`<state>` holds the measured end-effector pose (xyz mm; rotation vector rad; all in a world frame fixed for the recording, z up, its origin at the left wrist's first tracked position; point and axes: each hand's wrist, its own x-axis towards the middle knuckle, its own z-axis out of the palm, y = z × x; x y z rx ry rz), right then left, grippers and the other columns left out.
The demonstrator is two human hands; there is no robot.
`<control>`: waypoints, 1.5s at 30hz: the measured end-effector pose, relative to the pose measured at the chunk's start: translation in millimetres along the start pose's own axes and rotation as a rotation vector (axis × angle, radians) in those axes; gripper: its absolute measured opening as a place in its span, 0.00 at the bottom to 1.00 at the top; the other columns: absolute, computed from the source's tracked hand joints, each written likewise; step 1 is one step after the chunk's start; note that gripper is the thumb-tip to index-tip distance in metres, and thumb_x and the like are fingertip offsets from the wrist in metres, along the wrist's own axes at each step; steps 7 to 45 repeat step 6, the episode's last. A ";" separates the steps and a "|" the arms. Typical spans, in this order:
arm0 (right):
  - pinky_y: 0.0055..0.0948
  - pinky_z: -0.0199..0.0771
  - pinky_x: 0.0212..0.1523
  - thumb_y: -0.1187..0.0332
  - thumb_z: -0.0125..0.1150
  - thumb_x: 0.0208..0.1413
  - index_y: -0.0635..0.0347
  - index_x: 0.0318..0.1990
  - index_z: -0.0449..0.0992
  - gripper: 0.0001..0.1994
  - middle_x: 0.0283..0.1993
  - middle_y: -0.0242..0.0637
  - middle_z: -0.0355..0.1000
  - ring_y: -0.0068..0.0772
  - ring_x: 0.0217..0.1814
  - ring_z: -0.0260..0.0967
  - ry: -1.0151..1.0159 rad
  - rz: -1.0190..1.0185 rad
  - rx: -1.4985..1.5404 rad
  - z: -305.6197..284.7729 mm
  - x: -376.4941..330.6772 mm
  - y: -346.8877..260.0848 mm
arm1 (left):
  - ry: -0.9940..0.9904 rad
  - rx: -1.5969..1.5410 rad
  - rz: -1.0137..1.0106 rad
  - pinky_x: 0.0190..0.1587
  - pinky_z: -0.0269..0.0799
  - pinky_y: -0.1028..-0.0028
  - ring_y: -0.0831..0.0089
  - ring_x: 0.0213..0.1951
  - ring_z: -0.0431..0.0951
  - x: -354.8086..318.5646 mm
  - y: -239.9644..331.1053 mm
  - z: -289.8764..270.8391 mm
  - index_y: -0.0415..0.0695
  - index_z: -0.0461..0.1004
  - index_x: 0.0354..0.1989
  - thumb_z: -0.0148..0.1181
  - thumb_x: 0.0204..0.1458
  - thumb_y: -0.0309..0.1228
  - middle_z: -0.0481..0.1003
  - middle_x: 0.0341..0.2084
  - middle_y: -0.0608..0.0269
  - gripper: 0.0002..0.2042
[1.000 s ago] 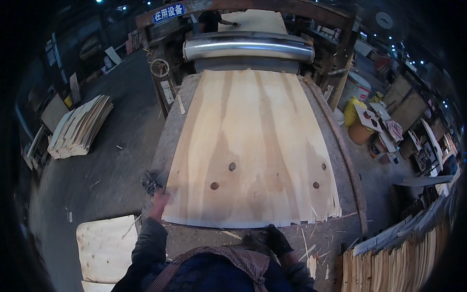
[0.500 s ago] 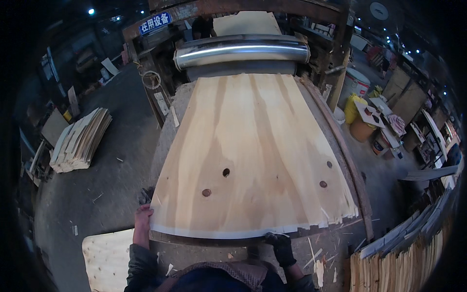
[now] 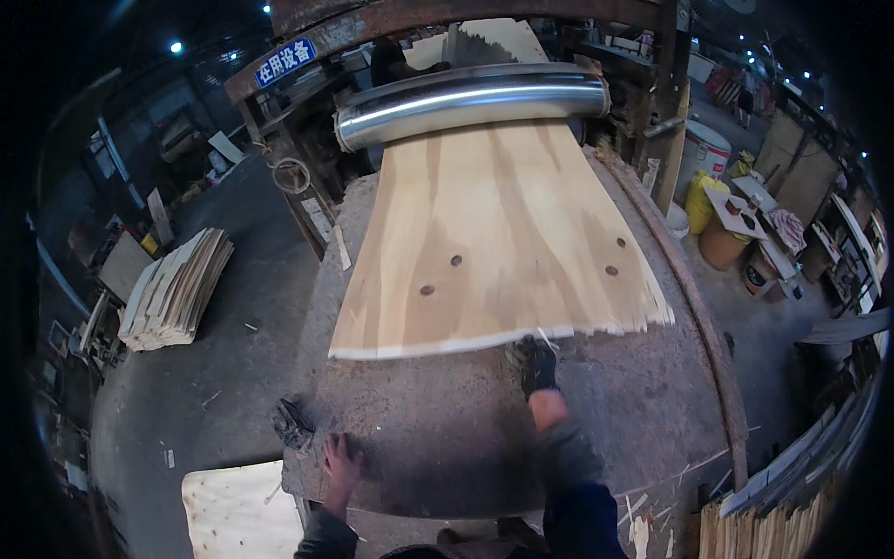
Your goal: The person feeds thin sheets of wood veneer through a glue-spreading roller machine and stacks the coated sheets onto a wooden platform.
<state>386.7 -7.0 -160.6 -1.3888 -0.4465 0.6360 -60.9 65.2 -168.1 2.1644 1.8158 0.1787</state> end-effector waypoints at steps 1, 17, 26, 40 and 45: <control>0.30 0.68 0.35 0.60 0.44 0.58 0.58 0.35 0.71 0.13 0.32 0.35 0.70 0.27 0.32 0.66 0.004 0.102 0.221 6.4 12.6 -6.2 | 0.012 -0.005 0.016 0.59 0.35 0.47 0.52 0.63 0.41 -9.4 4.1 6.3 0.48 0.52 0.60 0.55 0.45 0.41 0.44 0.61 0.50 0.32; 0.46 0.67 0.47 0.60 0.43 0.58 0.48 0.55 0.59 0.17 0.45 0.41 0.69 0.42 0.41 0.68 -0.352 0.336 0.738 -8.3 17.0 37.8 | -0.018 -0.007 0.023 0.60 0.29 0.47 0.52 0.64 0.33 -21.7 5.1 13.4 0.51 0.40 0.64 0.55 0.45 0.42 0.35 0.64 0.53 0.39; 0.46 0.67 0.47 0.60 0.43 0.58 0.48 0.55 0.59 0.17 0.45 0.41 0.69 0.42 0.41 0.68 -0.352 0.336 0.738 -8.3 17.0 37.8 | -0.018 -0.007 0.023 0.60 0.29 0.47 0.52 0.64 0.33 -21.7 5.1 13.4 0.51 0.40 0.64 0.55 0.45 0.42 0.35 0.64 0.53 0.39; 0.46 0.67 0.47 0.60 0.43 0.58 0.48 0.55 0.59 0.17 0.45 0.41 0.69 0.42 0.41 0.68 -0.352 0.336 0.738 -8.3 17.0 37.8 | -0.018 -0.007 0.023 0.60 0.29 0.47 0.52 0.64 0.33 -21.7 5.1 13.4 0.51 0.40 0.64 0.55 0.45 0.42 0.35 0.64 0.53 0.39; 0.46 0.67 0.47 0.60 0.43 0.58 0.48 0.55 0.59 0.17 0.45 0.41 0.69 0.42 0.41 0.68 -0.352 0.336 0.738 -8.3 17.0 37.8 | -0.018 -0.007 0.023 0.60 0.29 0.47 0.52 0.64 0.33 -21.7 5.1 13.4 0.51 0.40 0.64 0.55 0.45 0.42 0.35 0.64 0.53 0.39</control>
